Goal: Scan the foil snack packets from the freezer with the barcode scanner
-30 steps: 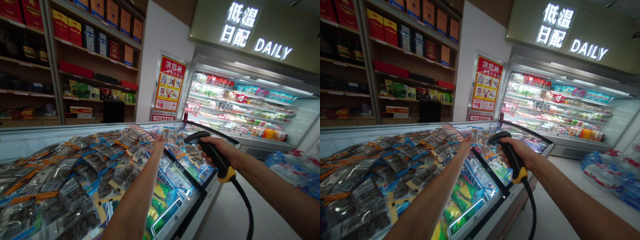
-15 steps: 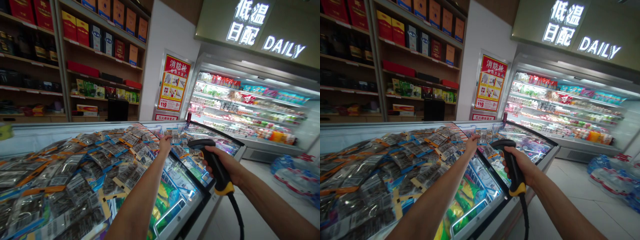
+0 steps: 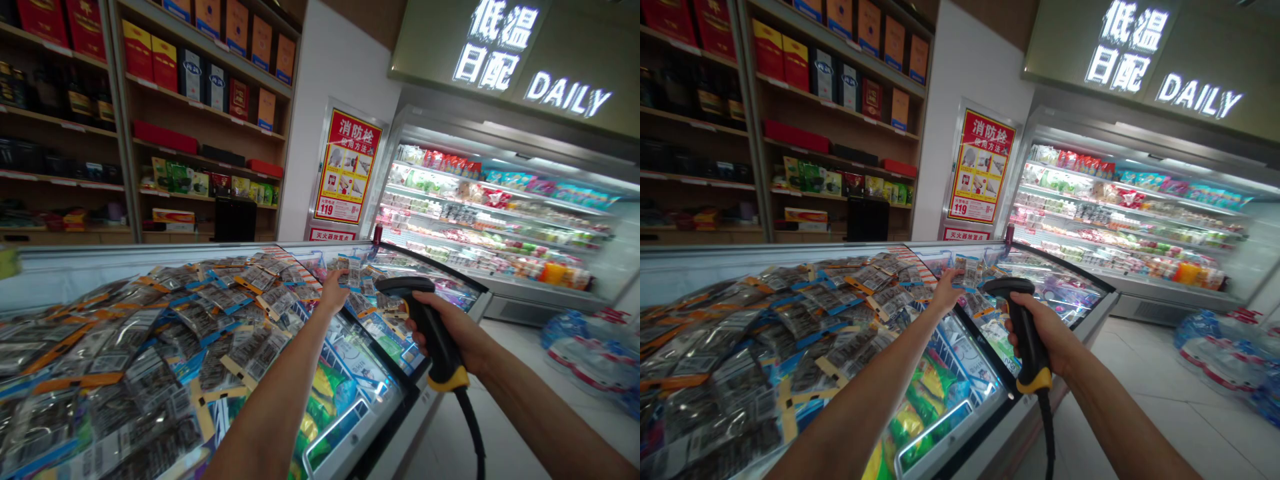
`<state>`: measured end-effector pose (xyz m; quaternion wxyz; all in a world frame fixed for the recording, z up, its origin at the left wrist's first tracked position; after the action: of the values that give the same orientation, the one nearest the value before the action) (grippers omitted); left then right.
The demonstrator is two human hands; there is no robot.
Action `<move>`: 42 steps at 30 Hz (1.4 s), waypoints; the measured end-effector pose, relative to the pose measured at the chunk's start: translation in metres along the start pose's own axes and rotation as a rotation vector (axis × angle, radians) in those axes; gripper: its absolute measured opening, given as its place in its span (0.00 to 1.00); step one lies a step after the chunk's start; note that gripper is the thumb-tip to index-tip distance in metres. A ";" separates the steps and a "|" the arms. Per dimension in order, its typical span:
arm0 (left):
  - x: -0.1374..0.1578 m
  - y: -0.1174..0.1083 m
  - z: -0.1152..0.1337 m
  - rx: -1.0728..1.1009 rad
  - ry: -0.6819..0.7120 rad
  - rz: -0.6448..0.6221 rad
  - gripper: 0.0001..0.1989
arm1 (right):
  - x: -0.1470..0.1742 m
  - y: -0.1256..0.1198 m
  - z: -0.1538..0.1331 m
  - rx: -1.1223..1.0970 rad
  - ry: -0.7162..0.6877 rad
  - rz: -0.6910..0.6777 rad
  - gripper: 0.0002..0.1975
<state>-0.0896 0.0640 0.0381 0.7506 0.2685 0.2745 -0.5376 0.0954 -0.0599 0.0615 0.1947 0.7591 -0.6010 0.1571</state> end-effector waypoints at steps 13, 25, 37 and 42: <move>0.003 0.012 0.006 -0.046 0.092 -0.112 0.25 | -0.004 -0.002 -0.001 -0.004 0.011 0.000 0.11; 0.005 0.016 -0.004 -0.178 0.023 -0.196 0.25 | 0.001 0.001 -0.006 -0.016 -0.016 -0.038 0.11; 0.030 0.062 -0.031 -0.587 -0.089 -0.532 0.28 | -0.033 -0.055 0.006 -0.275 -0.131 0.187 0.10; 0.025 0.083 -0.033 -0.631 -0.111 -0.577 0.35 | -0.066 -0.050 0.017 -0.397 -0.166 0.181 0.10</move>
<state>-0.0080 0.0939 0.0062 0.6285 -0.0915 0.4485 -0.6289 0.1287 -0.0021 0.0101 0.2751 0.6592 -0.6998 -0.0106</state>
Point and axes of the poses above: each hand's wrist, its own x-axis away from the middle knuckle, its own y-axis out of the palm, z = x × y, the point moved 9 cm from there along -x, towards the middle knuckle, and after that the axes turned 12 degrees about y, right-handed, at the moved point
